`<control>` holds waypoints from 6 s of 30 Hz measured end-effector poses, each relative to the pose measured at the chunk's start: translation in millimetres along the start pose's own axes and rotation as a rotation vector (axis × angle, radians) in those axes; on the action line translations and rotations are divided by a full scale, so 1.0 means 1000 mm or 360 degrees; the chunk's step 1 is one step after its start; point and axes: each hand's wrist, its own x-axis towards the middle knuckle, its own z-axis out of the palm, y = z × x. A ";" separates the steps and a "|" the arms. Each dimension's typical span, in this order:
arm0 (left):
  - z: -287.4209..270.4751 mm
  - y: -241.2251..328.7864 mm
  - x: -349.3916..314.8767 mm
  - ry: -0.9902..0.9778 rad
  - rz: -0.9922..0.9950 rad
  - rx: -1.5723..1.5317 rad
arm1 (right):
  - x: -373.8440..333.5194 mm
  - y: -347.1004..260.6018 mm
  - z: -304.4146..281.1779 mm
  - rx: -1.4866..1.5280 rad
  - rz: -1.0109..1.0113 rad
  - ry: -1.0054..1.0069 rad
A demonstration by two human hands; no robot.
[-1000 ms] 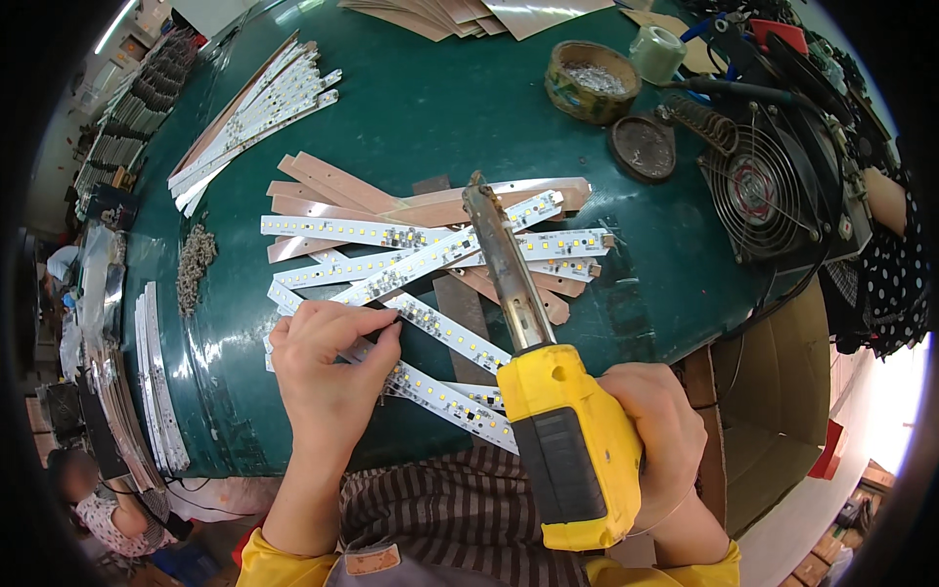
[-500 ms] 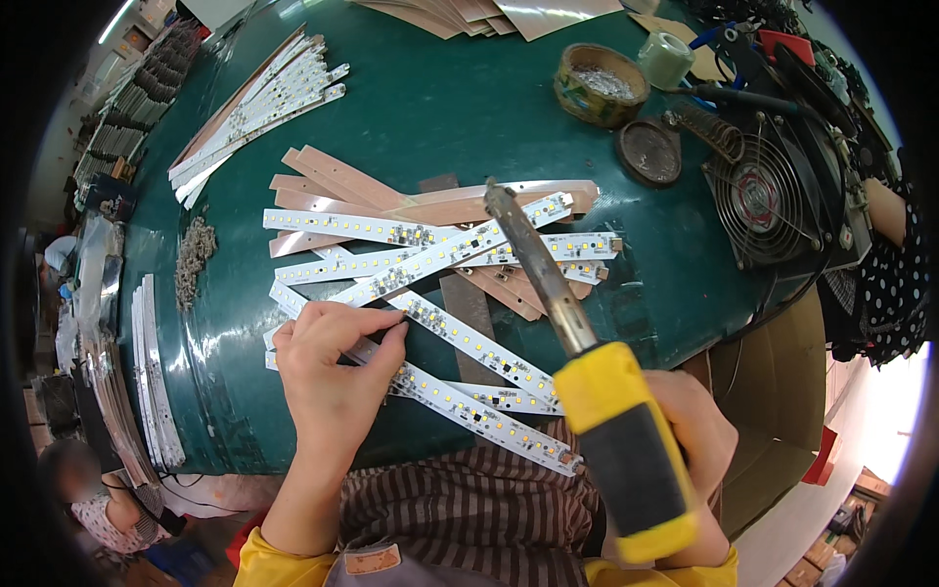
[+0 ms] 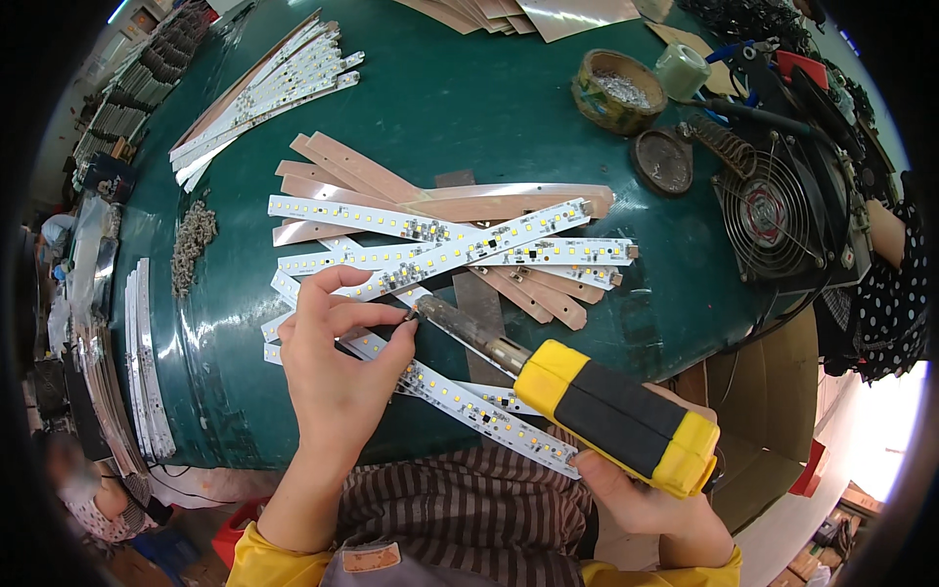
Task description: The person solders LED strips with a soldering iron and solder wire.
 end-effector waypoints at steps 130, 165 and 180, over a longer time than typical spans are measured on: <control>-0.009 0.010 -0.010 -0.0097 0.0218 -0.0262 | 0.044 -0.030 0.003 -0.0871 0.0124 0.0285; 0.004 0.014 -0.008 -0.0028 0.0181 -0.0174 | 0.028 -0.013 0.023 -0.0738 0.0064 0.0421; 0.006 0.016 -0.003 0.0018 0.0506 0.0109 | 0.028 -0.011 0.021 -0.0622 -0.0005 0.0356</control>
